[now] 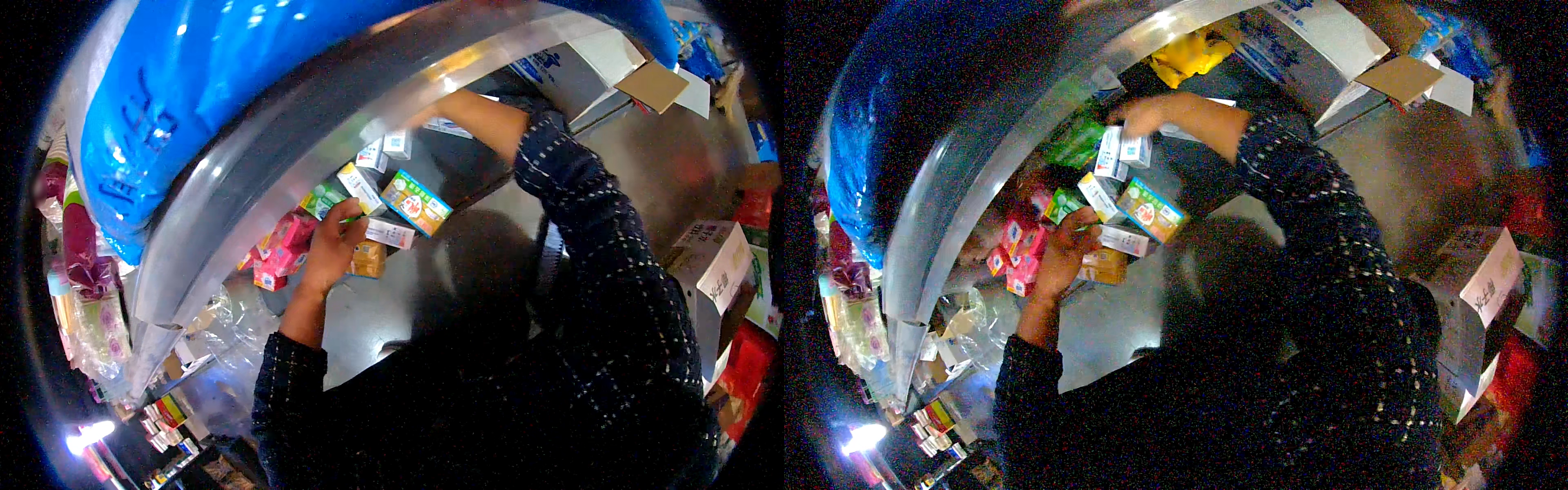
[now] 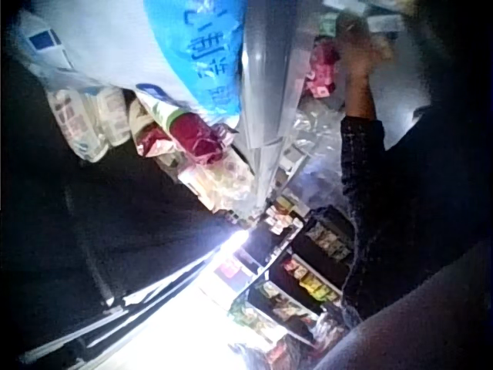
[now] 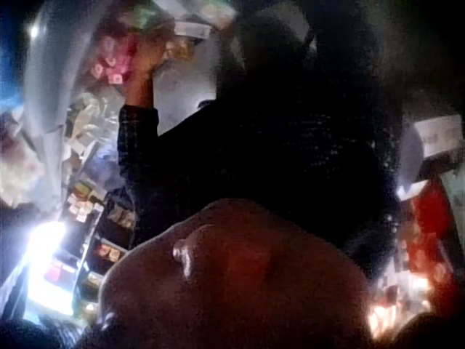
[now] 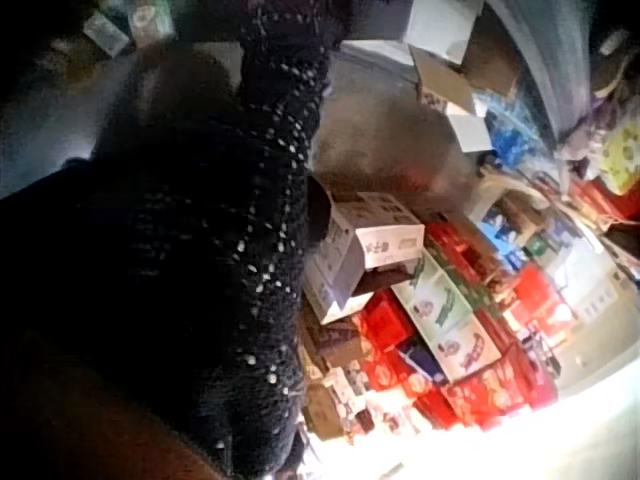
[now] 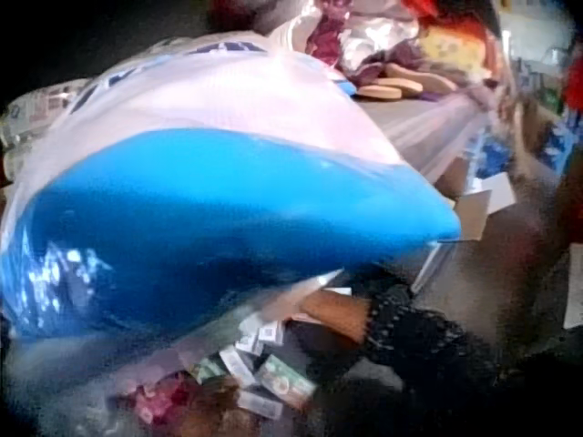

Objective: The person organizes various packaged products on a low shelf and in a cardboard box by hand.

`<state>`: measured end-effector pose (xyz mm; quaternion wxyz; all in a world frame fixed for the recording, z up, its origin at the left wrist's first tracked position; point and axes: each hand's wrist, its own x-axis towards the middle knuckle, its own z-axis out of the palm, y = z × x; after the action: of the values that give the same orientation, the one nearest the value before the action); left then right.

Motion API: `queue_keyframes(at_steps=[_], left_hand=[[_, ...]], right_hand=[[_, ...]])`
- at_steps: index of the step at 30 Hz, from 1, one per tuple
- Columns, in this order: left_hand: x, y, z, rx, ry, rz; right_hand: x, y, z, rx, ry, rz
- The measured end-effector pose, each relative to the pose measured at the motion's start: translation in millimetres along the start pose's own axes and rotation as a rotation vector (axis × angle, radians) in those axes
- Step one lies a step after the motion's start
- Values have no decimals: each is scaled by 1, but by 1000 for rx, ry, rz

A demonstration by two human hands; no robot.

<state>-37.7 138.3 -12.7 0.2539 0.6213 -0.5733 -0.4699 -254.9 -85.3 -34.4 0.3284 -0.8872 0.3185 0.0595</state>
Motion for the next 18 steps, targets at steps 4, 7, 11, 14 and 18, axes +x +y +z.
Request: queue_keyframes(at_steps=[4,7,11,14,18], left_hand=[[10,-5,6,52,-64,0],[5,14,4,-26,-63,-54],[-4,12,-4,-146,-28,-55],[-2,12,-3,-91,-56,-87],[5,18,6,-115,-125,-70]], right_hand=[[-20,28,40,-149,238,-185],[-29,37,21,-184,121,-131],[-25,72,-13,330,55,47],[1,88,-12,275,397,227],[61,92,16,-2,610,324]])
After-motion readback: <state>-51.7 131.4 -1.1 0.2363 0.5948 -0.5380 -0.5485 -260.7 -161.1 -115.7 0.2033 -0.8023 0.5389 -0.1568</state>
